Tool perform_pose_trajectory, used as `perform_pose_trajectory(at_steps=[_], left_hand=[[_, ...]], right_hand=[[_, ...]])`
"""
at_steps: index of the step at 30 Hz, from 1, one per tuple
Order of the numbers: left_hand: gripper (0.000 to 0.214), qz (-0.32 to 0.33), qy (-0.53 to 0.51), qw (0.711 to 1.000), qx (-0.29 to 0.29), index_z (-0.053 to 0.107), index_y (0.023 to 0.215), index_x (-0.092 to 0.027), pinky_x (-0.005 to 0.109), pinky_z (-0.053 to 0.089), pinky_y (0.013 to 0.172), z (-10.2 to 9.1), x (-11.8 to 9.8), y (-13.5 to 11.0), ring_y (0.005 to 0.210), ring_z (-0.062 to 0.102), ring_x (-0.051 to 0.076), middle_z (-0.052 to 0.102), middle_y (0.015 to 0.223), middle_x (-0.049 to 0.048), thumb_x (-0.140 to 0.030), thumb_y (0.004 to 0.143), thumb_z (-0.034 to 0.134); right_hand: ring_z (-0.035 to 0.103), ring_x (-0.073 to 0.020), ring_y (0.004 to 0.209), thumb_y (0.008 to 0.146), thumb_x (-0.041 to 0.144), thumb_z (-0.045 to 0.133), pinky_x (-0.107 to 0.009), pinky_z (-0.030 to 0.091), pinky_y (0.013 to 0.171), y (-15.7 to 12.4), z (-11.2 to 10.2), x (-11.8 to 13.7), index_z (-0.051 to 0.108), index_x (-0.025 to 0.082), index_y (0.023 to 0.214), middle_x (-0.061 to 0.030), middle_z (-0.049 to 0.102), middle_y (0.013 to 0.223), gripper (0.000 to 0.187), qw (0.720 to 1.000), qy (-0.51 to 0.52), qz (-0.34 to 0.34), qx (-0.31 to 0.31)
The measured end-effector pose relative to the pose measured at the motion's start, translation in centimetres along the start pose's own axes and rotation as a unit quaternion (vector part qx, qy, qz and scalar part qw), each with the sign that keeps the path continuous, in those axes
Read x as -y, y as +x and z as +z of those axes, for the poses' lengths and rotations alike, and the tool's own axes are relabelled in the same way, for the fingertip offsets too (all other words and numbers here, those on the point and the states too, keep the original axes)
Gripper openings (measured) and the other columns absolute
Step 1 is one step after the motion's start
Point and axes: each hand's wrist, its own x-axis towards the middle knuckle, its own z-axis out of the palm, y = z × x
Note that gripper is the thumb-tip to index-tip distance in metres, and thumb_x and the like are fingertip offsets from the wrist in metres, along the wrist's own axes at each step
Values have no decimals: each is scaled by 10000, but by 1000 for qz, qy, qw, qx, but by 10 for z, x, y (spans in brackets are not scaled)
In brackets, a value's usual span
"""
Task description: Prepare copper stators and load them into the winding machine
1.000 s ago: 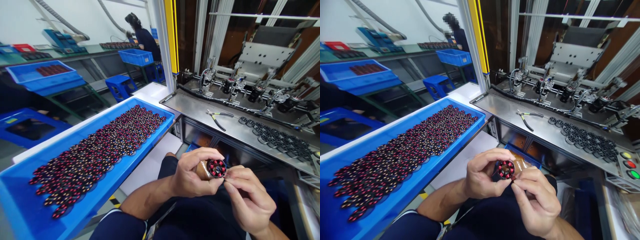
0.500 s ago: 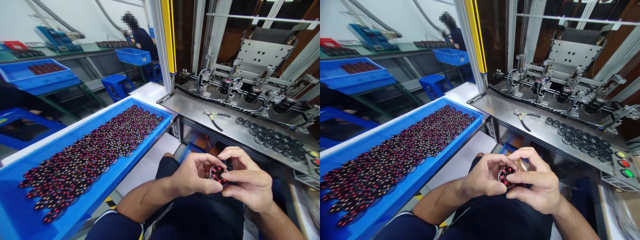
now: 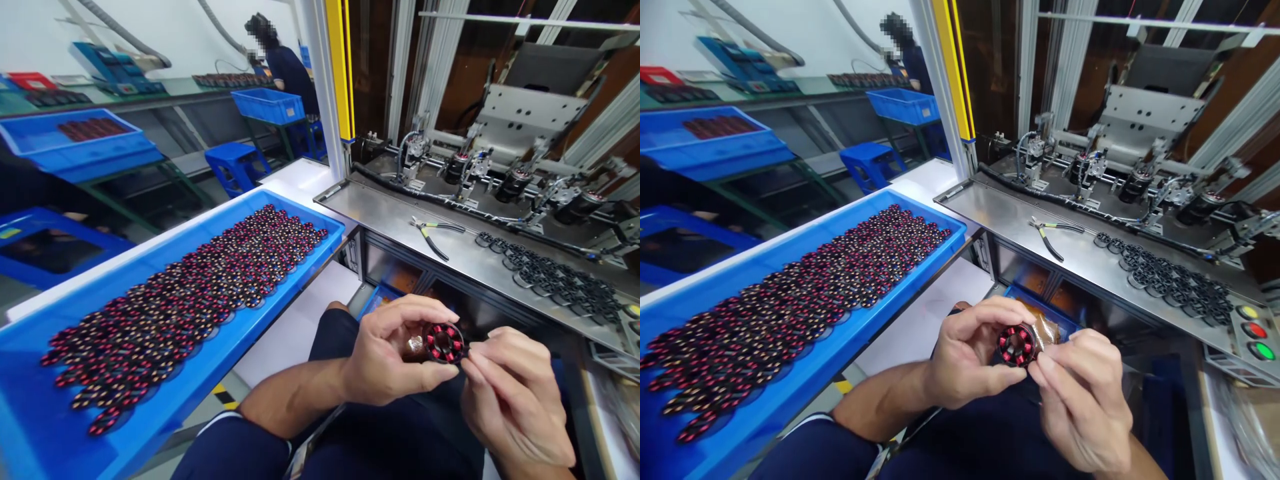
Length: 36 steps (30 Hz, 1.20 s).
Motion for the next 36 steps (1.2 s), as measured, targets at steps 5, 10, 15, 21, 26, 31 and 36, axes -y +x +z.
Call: perform_pose_trajectory(at_steps=[5,10,15,21,26,31,36], left_hand=[[558,64,58,996,-12,706,1163,-218,349,586,916,2,4,-1,994,710,207,746,1087,93,-57,650,858],[538,28,36,999,-27,704,1124,-219,303,571,921,4,7,-7,1096,675,213,713,1160,93,-37,643,863],[617,-179,-38,983,25,584,1190,-198,261,545,869,-5,0,-4,978,674,159,684,1103,72,-195,661,902],[436,-313,-147,931,116,553,1124,-160,198,521,580,-18,-4,1,643,646,102,651,788,16,-485,871,697],[447,-315,-202,922,99,574,1182,-165,223,564,572,-20,5,-1,655,720,140,712,871,53,-463,874,703],[429,-306,-273,905,112,630,1230,-207,233,594,618,-21,8,0,722,751,157,707,907,46,-424,871,720],[146,-215,-199,952,92,755,999,-211,327,594,858,-22,-2,2,977,721,182,643,1193,82,-238,856,749]], right_hand=[[652,-199,769,850,21,651,-372,548,661,-3,15,7,701,169,988,-41,687,861,208,995,42,81,-40],[630,-176,676,923,138,617,-324,521,585,-2,27,11,666,191,909,-28,648,784,74,984,61,153,-72],[621,-173,660,922,142,613,-324,525,591,2,28,2,656,191,874,-23,640,762,80,983,86,146,-65],[623,-171,684,871,34,598,-312,514,587,8,20,-2,657,177,890,-31,636,777,156,981,116,154,-16],[634,-176,714,855,-3,606,-314,520,595,10,9,-2,658,187,951,-42,656,808,220,986,76,142,50],[631,-163,739,853,-25,617,-300,515,616,12,3,0,658,165,977,-47,655,830,231,988,58,129,64],[623,-145,728,872,-23,602,-278,505,621,21,2,4,655,163,924,-37,643,806,201,979,93,160,81]])
